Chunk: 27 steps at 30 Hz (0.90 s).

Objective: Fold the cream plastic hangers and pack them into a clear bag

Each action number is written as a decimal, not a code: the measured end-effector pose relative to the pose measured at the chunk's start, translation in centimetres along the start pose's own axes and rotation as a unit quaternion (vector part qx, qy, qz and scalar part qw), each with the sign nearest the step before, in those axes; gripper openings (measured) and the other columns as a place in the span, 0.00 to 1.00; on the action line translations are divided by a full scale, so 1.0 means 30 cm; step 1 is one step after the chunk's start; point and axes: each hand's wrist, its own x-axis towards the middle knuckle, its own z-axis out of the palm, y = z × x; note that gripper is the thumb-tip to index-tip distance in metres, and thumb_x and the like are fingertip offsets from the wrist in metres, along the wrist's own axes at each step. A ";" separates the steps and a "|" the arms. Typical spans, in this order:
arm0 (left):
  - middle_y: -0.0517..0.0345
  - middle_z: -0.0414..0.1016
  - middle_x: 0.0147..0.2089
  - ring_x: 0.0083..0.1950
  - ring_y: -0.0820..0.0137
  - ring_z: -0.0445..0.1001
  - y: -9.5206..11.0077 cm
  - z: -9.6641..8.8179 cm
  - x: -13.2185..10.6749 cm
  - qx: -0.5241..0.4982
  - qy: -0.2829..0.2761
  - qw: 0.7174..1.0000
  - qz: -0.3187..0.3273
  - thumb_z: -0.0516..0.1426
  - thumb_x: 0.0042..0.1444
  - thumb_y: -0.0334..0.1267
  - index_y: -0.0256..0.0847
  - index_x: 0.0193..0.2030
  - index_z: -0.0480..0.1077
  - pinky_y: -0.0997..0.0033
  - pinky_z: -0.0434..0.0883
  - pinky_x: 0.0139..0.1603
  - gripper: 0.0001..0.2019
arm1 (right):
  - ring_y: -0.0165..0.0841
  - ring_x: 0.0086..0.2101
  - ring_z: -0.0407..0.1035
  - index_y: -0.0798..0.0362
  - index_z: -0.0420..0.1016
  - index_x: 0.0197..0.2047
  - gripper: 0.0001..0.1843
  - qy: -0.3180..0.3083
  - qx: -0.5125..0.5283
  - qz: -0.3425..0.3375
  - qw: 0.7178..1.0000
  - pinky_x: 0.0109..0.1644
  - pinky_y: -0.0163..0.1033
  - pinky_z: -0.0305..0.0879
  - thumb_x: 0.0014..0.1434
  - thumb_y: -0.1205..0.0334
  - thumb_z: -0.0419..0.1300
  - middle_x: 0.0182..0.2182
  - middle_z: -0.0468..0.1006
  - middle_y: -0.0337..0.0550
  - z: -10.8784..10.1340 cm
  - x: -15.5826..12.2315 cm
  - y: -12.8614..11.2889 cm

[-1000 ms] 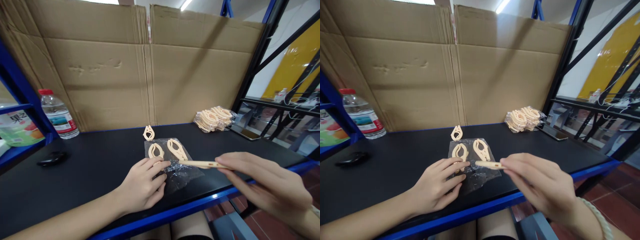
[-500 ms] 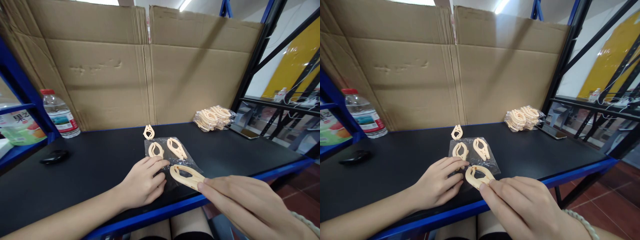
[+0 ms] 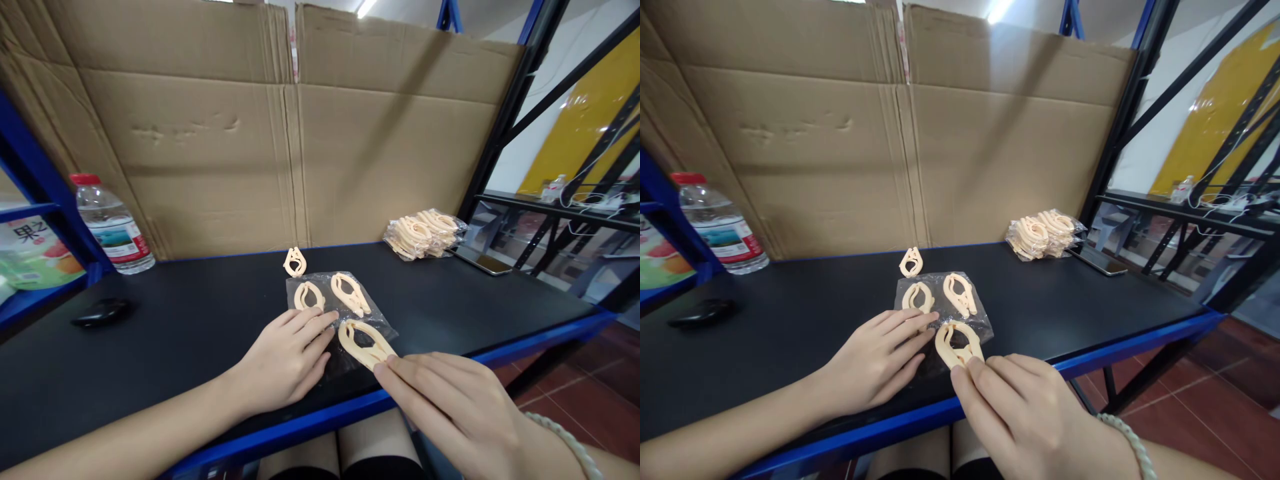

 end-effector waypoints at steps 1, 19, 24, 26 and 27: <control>0.42 0.70 0.57 0.55 0.54 0.70 0.000 0.001 0.000 0.005 0.004 1.000 0.003 0.51 0.61 0.31 0.30 0.54 0.69 0.55 0.72 0.49 0.16 | 0.40 0.39 0.74 0.67 0.73 0.50 0.19 0.004 -0.006 -0.004 1.000 0.39 0.43 0.73 0.61 0.76 0.46 0.38 0.79 0.57 0.003 0.000 -0.001; 0.37 0.68 0.59 0.57 0.54 0.69 0.002 0.008 -0.006 0.013 0.018 0.999 -0.024 0.49 0.59 0.28 0.26 0.59 0.62 0.55 0.74 0.50 0.20 | 0.37 0.26 0.69 0.70 0.77 0.40 0.16 -0.059 -0.209 -0.044 0.975 0.26 0.41 0.67 0.58 0.76 0.49 0.37 0.77 0.63 0.188 0.135 0.039; 0.35 0.67 0.60 0.58 0.53 0.67 0.001 0.006 -0.004 0.005 -0.002 1.000 -0.026 0.50 0.58 0.28 0.25 0.58 0.63 0.55 0.73 0.51 0.21 | 0.39 0.32 0.67 0.66 0.77 0.42 0.14 -0.089 -0.222 -0.010 0.971 0.27 0.41 0.66 0.58 0.72 0.52 0.37 0.74 0.57 0.224 0.167 0.048; 0.35 0.67 0.58 0.58 0.52 0.67 0.002 0.005 -0.002 0.000 -0.003 1.000 -0.029 0.51 0.58 0.28 0.25 0.58 0.63 0.55 0.73 0.51 0.21 | 0.41 0.36 0.65 0.62 0.78 0.41 0.12 -0.093 -0.215 -0.017 0.972 0.30 0.43 0.65 0.59 0.70 0.54 0.39 0.73 0.54 0.230 0.183 0.062; 0.35 0.68 0.58 0.58 0.52 0.67 0.003 0.005 -0.002 -0.003 -0.002 1.000 -0.029 0.51 0.58 0.28 0.25 0.58 0.63 0.55 0.73 0.51 0.21 | 0.41 0.37 0.65 0.61 0.78 0.39 0.11 -0.098 -0.211 -0.027 0.972 0.32 0.44 0.65 0.59 0.69 0.55 0.39 0.72 0.53 0.234 0.190 0.071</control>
